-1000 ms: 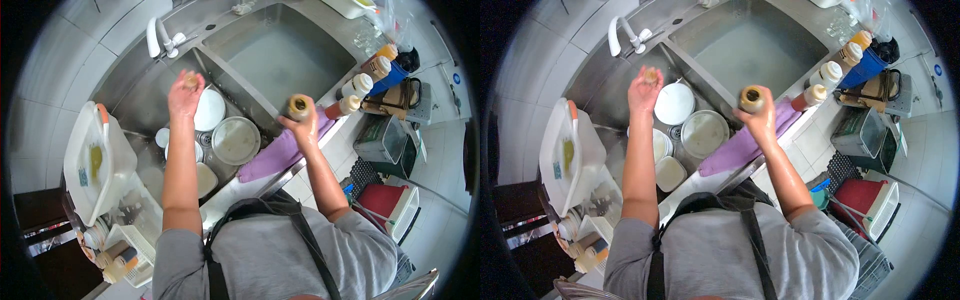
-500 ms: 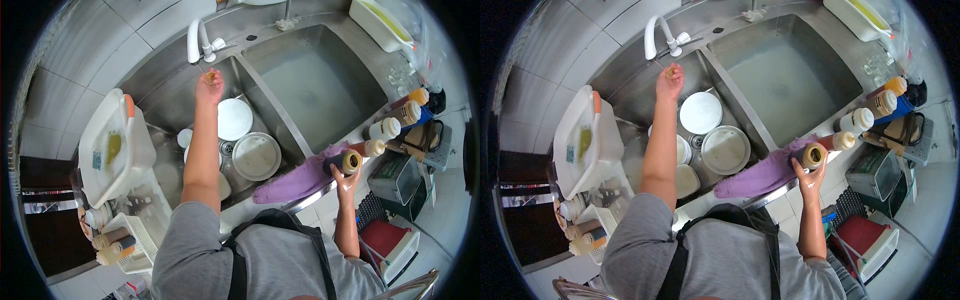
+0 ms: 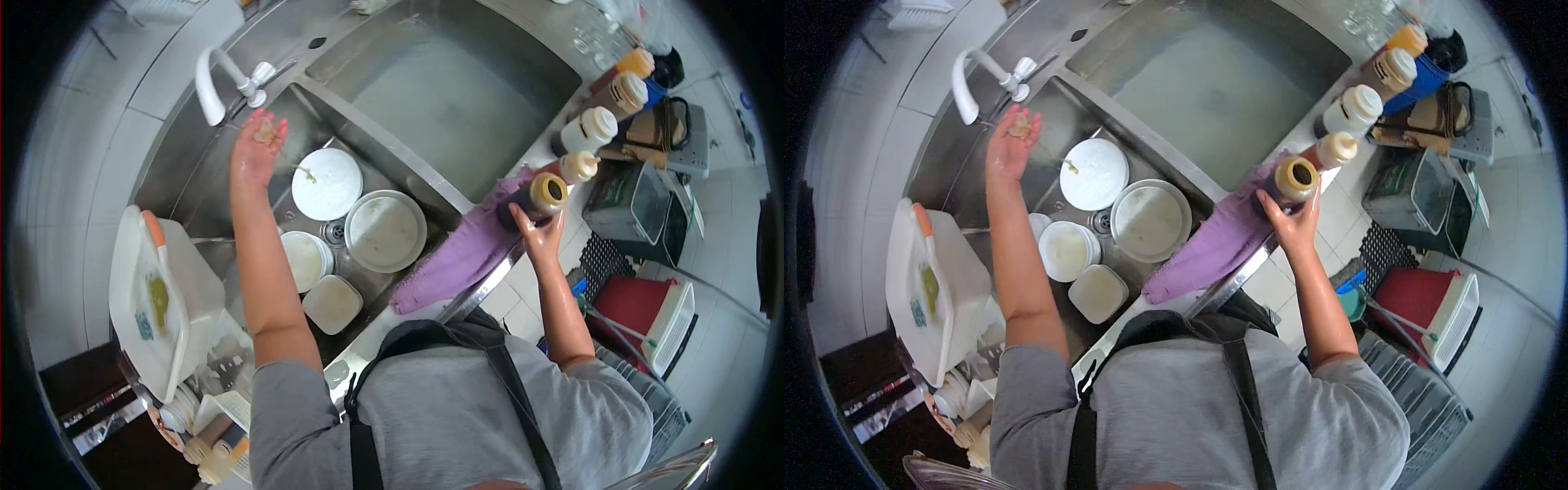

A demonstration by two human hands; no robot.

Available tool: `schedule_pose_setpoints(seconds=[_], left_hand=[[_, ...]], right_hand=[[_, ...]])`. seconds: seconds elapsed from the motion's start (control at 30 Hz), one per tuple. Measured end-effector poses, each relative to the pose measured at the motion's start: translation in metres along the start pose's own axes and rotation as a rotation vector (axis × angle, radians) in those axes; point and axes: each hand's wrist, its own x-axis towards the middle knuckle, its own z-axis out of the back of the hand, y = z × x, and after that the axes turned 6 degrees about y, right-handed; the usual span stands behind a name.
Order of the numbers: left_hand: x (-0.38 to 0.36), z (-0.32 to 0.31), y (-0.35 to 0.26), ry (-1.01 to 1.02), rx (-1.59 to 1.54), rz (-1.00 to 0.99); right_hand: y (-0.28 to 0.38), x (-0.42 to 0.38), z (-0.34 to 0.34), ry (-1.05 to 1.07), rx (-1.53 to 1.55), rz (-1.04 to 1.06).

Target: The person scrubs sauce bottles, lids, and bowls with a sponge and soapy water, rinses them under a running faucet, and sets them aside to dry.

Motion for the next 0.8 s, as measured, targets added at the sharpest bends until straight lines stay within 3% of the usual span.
schedule_pose_setpoints(seconds=[0.17, 0.23, 0.27, 0.37, 0.7, 0.8], left_hand=[[-0.003, -0.002, 0.003, 0.007, 0.094, 0.044], [0.002, 0.003, 0.011, 0.009, 0.367, -0.025], [0.005, 0.006, 0.013, 0.012, 0.367, -0.023], [0.009, 0.003, 0.013, -0.133, 0.382, -0.13], [-0.006, 0.004, -0.005, -0.103, 0.399, 0.024], [-0.012, 0.013, -0.002, -0.119, 0.363, 0.041]], right_hand=[[-0.011, -0.006, -0.007, 0.019, -0.118, 0.071], [-0.005, -0.006, -0.011, 0.029, -0.008, 0.031], [-0.004, -0.004, -0.011, 0.044, 0.103, 0.001], [-0.008, -0.004, -0.006, 0.064, -0.002, 0.055], [0.019, 0.002, -0.001, 0.041, -0.113, 0.08], [0.008, -0.002, -0.002, 0.04, -0.026, 0.101]])
